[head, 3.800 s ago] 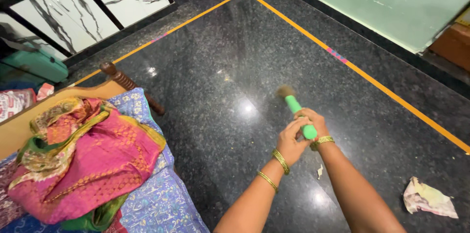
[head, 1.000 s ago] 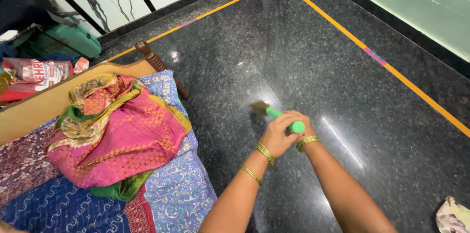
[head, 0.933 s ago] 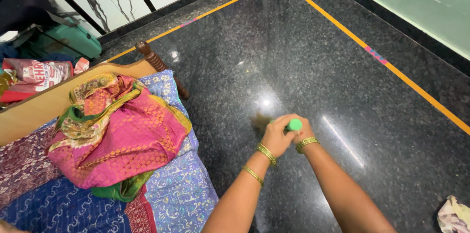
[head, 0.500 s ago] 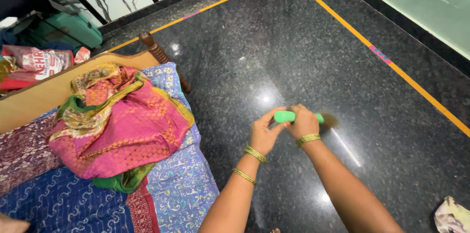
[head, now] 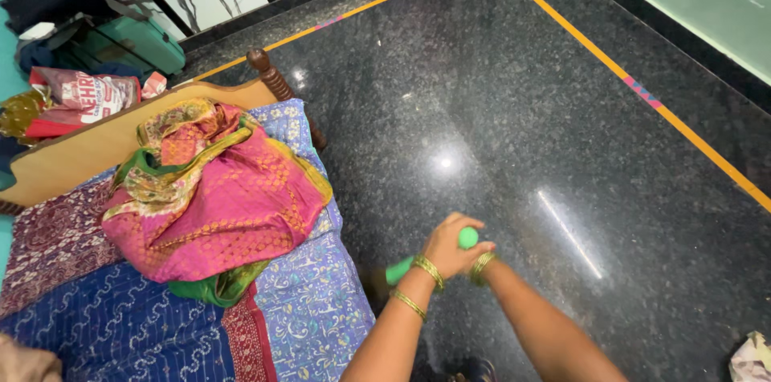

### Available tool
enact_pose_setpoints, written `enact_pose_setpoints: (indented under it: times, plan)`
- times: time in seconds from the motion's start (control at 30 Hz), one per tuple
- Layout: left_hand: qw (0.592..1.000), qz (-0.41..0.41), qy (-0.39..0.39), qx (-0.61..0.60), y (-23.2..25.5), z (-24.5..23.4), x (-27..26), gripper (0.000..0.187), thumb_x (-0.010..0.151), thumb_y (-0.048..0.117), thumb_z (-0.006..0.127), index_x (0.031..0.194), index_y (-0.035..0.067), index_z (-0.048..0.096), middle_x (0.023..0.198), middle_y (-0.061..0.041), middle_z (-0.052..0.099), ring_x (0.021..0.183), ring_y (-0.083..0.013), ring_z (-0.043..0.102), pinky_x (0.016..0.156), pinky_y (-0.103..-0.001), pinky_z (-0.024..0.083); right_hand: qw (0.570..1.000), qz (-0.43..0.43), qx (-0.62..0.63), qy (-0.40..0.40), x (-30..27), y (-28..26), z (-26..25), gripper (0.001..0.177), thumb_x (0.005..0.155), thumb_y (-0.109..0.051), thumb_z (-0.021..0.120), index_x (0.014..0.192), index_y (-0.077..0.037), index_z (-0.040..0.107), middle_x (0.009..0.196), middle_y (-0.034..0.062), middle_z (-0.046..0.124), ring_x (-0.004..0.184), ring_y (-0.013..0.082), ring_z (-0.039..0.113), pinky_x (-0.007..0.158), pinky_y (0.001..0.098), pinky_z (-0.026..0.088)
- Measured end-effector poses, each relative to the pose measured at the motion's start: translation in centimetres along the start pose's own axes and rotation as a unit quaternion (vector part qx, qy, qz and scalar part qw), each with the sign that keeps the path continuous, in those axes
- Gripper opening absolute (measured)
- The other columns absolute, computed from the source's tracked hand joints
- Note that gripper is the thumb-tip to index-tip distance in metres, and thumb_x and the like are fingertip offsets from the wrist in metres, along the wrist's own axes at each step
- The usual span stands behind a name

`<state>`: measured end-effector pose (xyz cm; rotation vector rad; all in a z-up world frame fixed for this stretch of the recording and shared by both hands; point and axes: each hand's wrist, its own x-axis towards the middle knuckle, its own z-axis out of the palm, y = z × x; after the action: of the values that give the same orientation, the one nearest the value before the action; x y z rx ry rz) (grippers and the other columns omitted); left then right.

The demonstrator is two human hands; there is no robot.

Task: The person sweeps the floor with a broom and then picks up and moves a plastic chair.

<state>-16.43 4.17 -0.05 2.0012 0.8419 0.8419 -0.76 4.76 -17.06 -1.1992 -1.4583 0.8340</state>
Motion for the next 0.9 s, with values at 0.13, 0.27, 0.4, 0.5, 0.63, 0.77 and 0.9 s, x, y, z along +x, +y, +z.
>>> enact_pose_setpoints:
  times: [0.13, 0.27, 0.4, 0.5, 0.63, 0.77, 0.9]
  plan:
    - [0.995, -0.091, -0.029, -0.032, -5.8, 4.2, -3.4, 0.028, 0.077, 0.025, 0.084, 0.099, 0.010, 0.073, 0.108, -0.011, 0.071, 0.103, -0.0325, 0.070, 0.091, -0.040, 0.056, 0.999, 0.047, -0.012, 0.010, -5.3, 1.5, 2.5, 0.019, 0.089, -0.013, 0.066, 0.107, -0.009, 0.070, 0.107, 0.0073, 0.072, 0.102, 0.0224, 0.070, 0.089, 0.0357, 0.053]
    - [0.993, -0.049, -0.063, -0.092, -7.5, 7.1, -5.2, 0.027, 0.077, 0.003, 0.069, 0.103, 0.009, 0.068, 0.114, -0.012, 0.071, 0.110, -0.0329, 0.069, 0.096, -0.039, 0.055, 0.997, 0.042, -0.032, 0.064, -7.7, 2.1, 2.4, 0.020, 0.090, -0.014, 0.065, 0.109, -0.008, 0.070, 0.109, 0.0073, 0.072, 0.104, 0.0211, 0.069, 0.091, 0.0355, 0.052]
    - [0.987, 0.040, -0.057, -0.143, -6.5, 7.6, -3.1, 0.025, 0.077, -0.005, 0.063, 0.098, 0.007, 0.066, 0.117, -0.013, 0.069, 0.112, -0.0349, 0.069, 0.096, -0.040, 0.056, 0.984, 0.011, -0.082, 0.159, -7.0, 2.5, 1.5, 0.022, 0.091, -0.014, 0.064, 0.112, -0.008, 0.069, 0.110, 0.0073, 0.072, 0.106, 0.0199, 0.068, 0.094, 0.0352, 0.051]
    - [0.986, 0.029, 0.061, -0.150, -4.5, 7.1, -1.6, 0.026, 0.074, -0.005, 0.068, 0.097, 0.006, 0.065, 0.120, -0.015, 0.066, 0.114, -0.0379, 0.066, 0.097, -0.042, 0.053, 0.962, 0.033, -0.132, 0.236, -5.2, 2.5, 0.3, 0.023, 0.092, -0.014, 0.063, 0.113, -0.007, 0.069, 0.111, 0.0073, 0.072, 0.108, 0.0190, 0.067, 0.095, 0.0350, 0.050]
    - [0.954, -0.020, 0.222, -0.199, -2.5, 5.8, 0.8, 0.020, 0.080, -0.005, 0.072, 0.096, 0.005, 0.066, 0.113, -0.015, 0.072, 0.119, -0.0366, 0.065, 0.102, -0.041, 0.050, 0.947, 0.111, -0.094, 0.287, -0.2, -0.8, -0.2, 0.023, 0.104, -0.016, 0.051, 0.118, -0.007, 0.067, 0.109, 0.0099, 0.074, 0.100, 0.0220, 0.071, 0.086, 0.0317, 0.054]
    - [0.937, 0.006, 0.243, -0.251, -1.8, 2.5, 2.2, 0.022, 0.074, -0.010, 0.065, 0.089, 0.005, 0.062, 0.104, -0.016, 0.074, 0.127, -0.0367, 0.064, 0.107, -0.040, 0.049, 0.940, 0.091, -0.239, 0.224, 3.6, -7.0, 0.7, 0.020, 0.095, -0.016, 0.058, 0.111, -0.009, 0.067, 0.107, 0.0118, 0.073, 0.094, 0.0273, 0.071, 0.078, 0.0346, 0.055]
    - [0.946, 0.030, 0.281, -0.156, 0.0, 0.7, 2.9, 0.018, 0.073, -0.009, 0.062, 0.082, 0.007, 0.060, 0.095, -0.014, 0.071, 0.102, -0.0347, 0.071, 0.096, -0.041, 0.055, 0.973, -0.100, -0.185, 0.098, 6.8, -8.4, 0.1, 0.015, 0.093, -0.017, 0.062, 0.105, -0.010, 0.067, 0.105, 0.0125, 0.071, 0.094, 0.0298, 0.070, 0.078, 0.0361, 0.055]
